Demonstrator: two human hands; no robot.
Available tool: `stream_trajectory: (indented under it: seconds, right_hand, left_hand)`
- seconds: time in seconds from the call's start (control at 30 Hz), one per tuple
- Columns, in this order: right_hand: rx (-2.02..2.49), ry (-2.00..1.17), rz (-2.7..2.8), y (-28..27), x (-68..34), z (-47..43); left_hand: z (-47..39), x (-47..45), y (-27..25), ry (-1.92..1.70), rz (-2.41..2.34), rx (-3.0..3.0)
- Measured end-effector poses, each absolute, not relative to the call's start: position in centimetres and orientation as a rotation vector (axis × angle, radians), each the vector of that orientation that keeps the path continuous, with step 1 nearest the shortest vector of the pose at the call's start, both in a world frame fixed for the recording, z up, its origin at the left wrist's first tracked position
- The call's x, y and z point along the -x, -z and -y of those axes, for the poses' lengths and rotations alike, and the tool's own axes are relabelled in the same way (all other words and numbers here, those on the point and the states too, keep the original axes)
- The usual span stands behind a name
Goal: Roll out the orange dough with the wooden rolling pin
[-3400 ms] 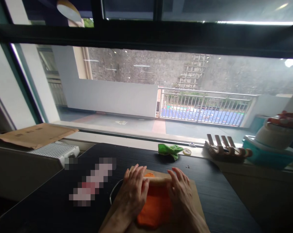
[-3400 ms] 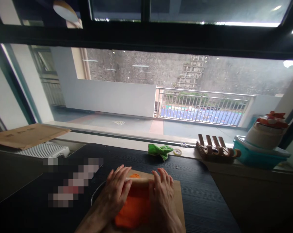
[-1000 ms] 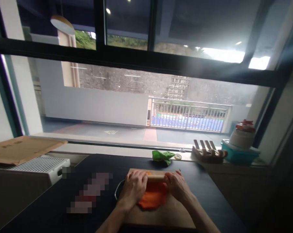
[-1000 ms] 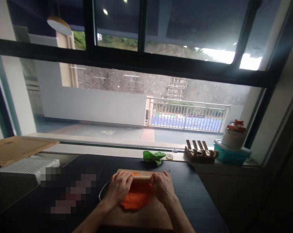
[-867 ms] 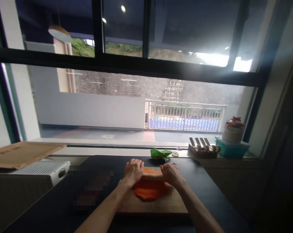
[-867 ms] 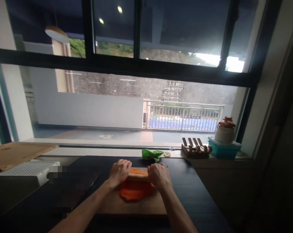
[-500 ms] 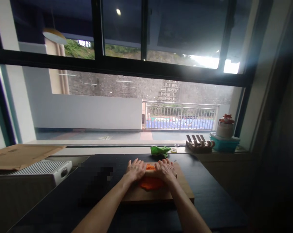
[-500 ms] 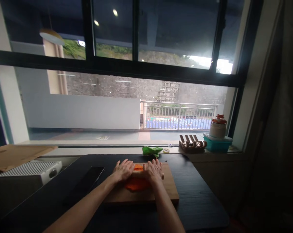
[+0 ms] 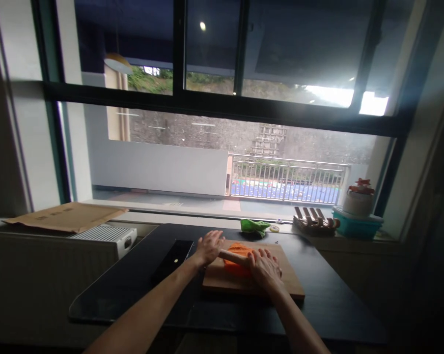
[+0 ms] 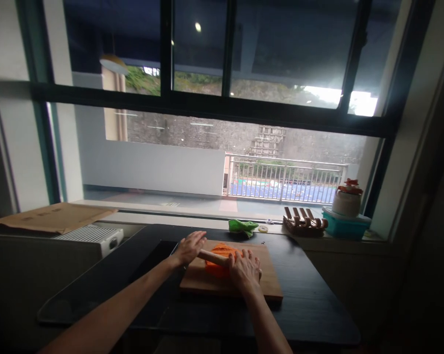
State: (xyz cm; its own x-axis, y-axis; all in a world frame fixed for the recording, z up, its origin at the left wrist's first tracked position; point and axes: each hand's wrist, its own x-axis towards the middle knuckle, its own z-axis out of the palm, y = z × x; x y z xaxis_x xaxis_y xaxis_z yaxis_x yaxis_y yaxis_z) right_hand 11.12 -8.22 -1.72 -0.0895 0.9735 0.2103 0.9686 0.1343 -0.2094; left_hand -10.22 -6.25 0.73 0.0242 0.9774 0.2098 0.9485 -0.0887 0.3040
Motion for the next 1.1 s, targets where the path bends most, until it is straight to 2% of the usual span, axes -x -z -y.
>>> stream_trajectory:
  seconds: [0.17, 0.43, 0.77, 0.93, 1.1]
  right_hand:
    - [1.893, -0.059, 2.121, 1.9, -11.2, 7.9]
    - [1.866, -0.013, 2.153, 1.6, -11.3, 8.7]
    - [1.86, 0.035, 2.188, 2.1, -11.5, 8.3]
    - [1.84, 0.041, 2.205, 2.2, -11.5, 8.3]
    - [1.852, 0.042, 2.186, 1.9, -11.5, 8.6]
  left_hand:
    - [6.6, 16.6, -1.9, -0.472, -2.467, -1.819]
    - [9.9, 20.4, -1.1, -0.31, -2.374, -1.971]
    - [5.8, 20.6, -3.3, -0.31, -2.436, -1.699]
    - [2.7, 17.2, -4.0, -0.37, -2.242, -1.863]
    - [-0.5, 10.1, -3.9, -0.387, -1.752, -2.048]
